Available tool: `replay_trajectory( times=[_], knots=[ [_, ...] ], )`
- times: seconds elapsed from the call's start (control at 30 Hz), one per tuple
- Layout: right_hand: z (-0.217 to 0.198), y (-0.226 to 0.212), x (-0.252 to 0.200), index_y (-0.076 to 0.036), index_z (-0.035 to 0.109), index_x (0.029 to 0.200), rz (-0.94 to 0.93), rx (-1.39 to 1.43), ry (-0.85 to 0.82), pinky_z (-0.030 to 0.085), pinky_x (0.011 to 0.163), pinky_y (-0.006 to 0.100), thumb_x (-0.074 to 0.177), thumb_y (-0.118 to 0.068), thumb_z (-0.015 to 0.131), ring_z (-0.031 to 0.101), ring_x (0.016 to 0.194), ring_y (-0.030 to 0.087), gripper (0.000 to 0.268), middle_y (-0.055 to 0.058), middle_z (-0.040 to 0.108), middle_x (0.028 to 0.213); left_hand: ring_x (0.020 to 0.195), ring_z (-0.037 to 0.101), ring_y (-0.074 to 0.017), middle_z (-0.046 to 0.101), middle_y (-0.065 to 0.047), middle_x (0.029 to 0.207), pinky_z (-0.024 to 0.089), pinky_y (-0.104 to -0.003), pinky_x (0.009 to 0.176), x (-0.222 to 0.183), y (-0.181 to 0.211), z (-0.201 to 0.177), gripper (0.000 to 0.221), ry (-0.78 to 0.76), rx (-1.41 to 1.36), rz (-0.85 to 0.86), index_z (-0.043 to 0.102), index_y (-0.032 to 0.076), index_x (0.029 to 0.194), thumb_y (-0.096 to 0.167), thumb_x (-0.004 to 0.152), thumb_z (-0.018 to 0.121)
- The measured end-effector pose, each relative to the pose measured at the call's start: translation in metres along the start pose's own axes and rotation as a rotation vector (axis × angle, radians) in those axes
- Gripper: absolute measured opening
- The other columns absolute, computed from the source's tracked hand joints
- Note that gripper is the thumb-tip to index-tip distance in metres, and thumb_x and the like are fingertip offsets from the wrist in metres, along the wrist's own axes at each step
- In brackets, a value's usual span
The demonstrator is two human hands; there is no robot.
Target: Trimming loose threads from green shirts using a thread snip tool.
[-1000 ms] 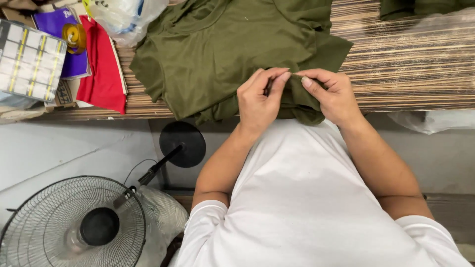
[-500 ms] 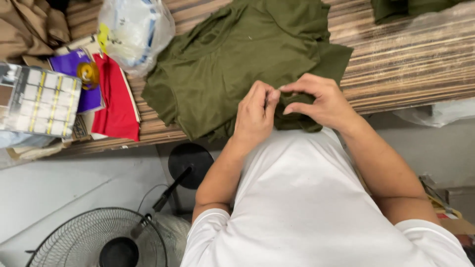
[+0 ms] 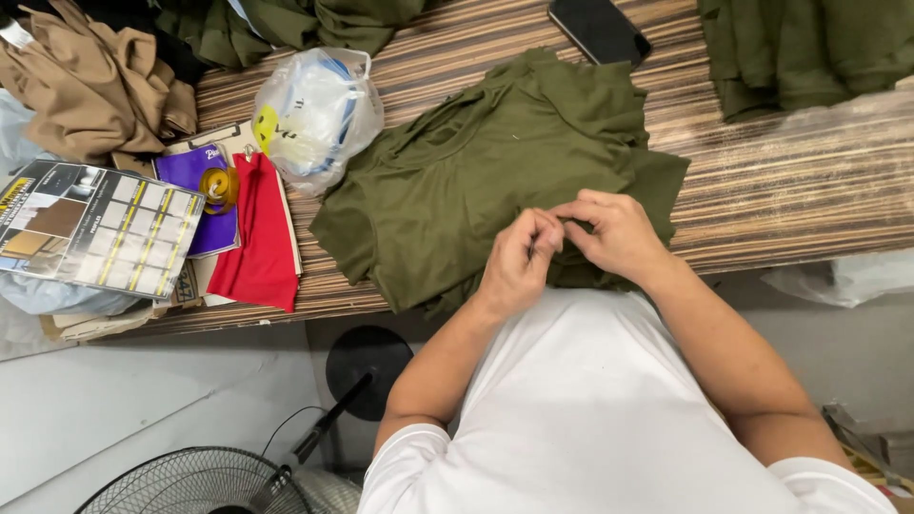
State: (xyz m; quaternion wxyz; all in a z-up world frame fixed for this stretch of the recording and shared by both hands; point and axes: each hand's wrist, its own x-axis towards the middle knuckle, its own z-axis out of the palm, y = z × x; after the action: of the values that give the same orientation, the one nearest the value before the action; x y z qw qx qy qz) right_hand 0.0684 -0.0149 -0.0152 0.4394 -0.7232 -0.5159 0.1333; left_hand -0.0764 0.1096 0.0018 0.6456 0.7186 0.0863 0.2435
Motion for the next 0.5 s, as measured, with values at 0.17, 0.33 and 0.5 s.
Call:
replay_trajectory(
  times=[0.17, 0.33, 0.5],
  knots=[
    [-0.007, -0.01, 0.002, -0.015, 0.081, 0.1, -0.014, 0.251, -0.112, 0.046, 0.057, 0.03, 0.088, 0.001, 0.072, 0.051, 0.055, 0.017, 0.022, 0.001, 0.055, 0.065, 0.049, 0.049, -0.0041, 0.06, -0.002, 0.081, 0.044, -0.021, 0.046, -0.003, 0.006, -0.006, 0.028, -0.034, -0.516, -0.092, 0.05, 0.01, 0.089, 0.023, 0.113, 0.045],
    [-0.012, 0.002, 0.001, -0.009, 0.08, 0.103, -0.051, 0.24, -0.188, 0.044, 0.054, 0.032, 0.087, -0.001, 0.074, 0.052, 0.054, 0.016, 0.019, 0.005, 0.054, 0.062, 0.042, 0.05, -0.0117, 0.049, -0.002, 0.058, 0.043, -0.022, 0.039, -0.006, -0.009, -0.01, 0.028, -0.079, -0.426, -0.212, 0.047, 0.005, 0.088, 0.017, 0.112, 0.04],
    [-0.02, -0.011, 0.011, -0.021, 0.08, 0.106, 0.029, 0.051, -0.312, 0.049, 0.061, 0.035, 0.082, -0.016, 0.078, 0.061, 0.065, 0.02, 0.025, 0.003, 0.063, 0.072, 0.045, 0.05, -0.0121, 0.054, -0.001, 0.053, 0.042, -0.024, 0.046, -0.011, 0.055, -0.032, 0.027, -0.128, -0.125, -0.095, 0.052, 0.007, 0.086, 0.02, 0.11, 0.045]
  ],
)
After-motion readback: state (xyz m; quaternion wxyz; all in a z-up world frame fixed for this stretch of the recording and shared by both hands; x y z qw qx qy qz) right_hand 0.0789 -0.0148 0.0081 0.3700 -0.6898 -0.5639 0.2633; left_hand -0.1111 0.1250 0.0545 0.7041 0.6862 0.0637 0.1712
